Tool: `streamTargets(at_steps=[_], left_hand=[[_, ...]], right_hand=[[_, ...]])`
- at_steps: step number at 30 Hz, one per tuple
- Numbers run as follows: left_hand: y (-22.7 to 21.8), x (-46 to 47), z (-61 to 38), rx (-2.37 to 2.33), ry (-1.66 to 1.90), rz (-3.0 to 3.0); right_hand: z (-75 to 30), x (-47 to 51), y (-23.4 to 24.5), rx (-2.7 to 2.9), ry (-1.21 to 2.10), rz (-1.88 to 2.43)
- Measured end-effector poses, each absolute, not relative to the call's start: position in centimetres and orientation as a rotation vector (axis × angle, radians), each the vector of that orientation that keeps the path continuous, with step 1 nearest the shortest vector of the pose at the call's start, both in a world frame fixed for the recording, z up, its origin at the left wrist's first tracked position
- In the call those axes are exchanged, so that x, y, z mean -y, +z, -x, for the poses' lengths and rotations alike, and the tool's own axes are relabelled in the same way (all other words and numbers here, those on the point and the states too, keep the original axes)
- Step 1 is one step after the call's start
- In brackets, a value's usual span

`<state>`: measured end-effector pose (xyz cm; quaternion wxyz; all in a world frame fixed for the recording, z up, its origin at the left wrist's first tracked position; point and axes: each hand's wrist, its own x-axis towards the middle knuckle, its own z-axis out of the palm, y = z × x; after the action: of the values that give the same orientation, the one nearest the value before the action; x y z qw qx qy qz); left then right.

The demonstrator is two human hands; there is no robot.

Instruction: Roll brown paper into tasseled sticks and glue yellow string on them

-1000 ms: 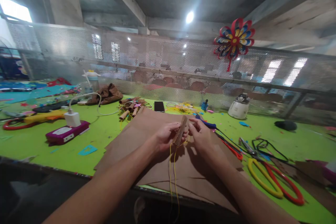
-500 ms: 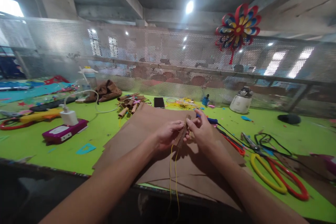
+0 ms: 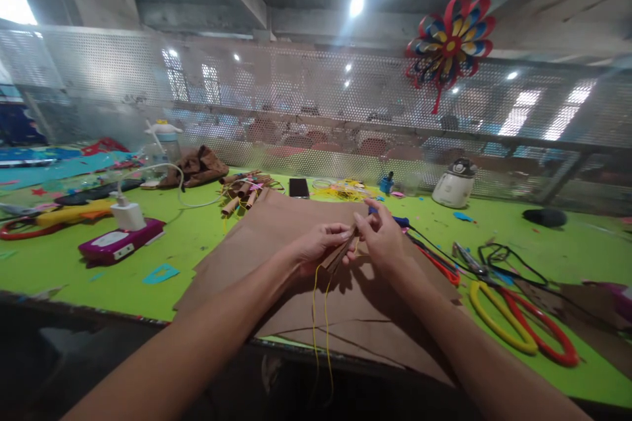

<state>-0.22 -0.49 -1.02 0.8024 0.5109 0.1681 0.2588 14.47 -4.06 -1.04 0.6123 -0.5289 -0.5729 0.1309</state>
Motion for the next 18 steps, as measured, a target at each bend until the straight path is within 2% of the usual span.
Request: streamTargets(at_steps=[10,18], left_hand=[[-0.80,0.75,0.32,-0.313,0.491,-1.099],[-1.24,0.69,0.31,-0.333,0.430,-1.120]], right_hand=[[-14.64,4.02,-1.03,1.306,0.296,1.237],[-14.99,3.42,-1.32,1.276,0.155,1.313]])
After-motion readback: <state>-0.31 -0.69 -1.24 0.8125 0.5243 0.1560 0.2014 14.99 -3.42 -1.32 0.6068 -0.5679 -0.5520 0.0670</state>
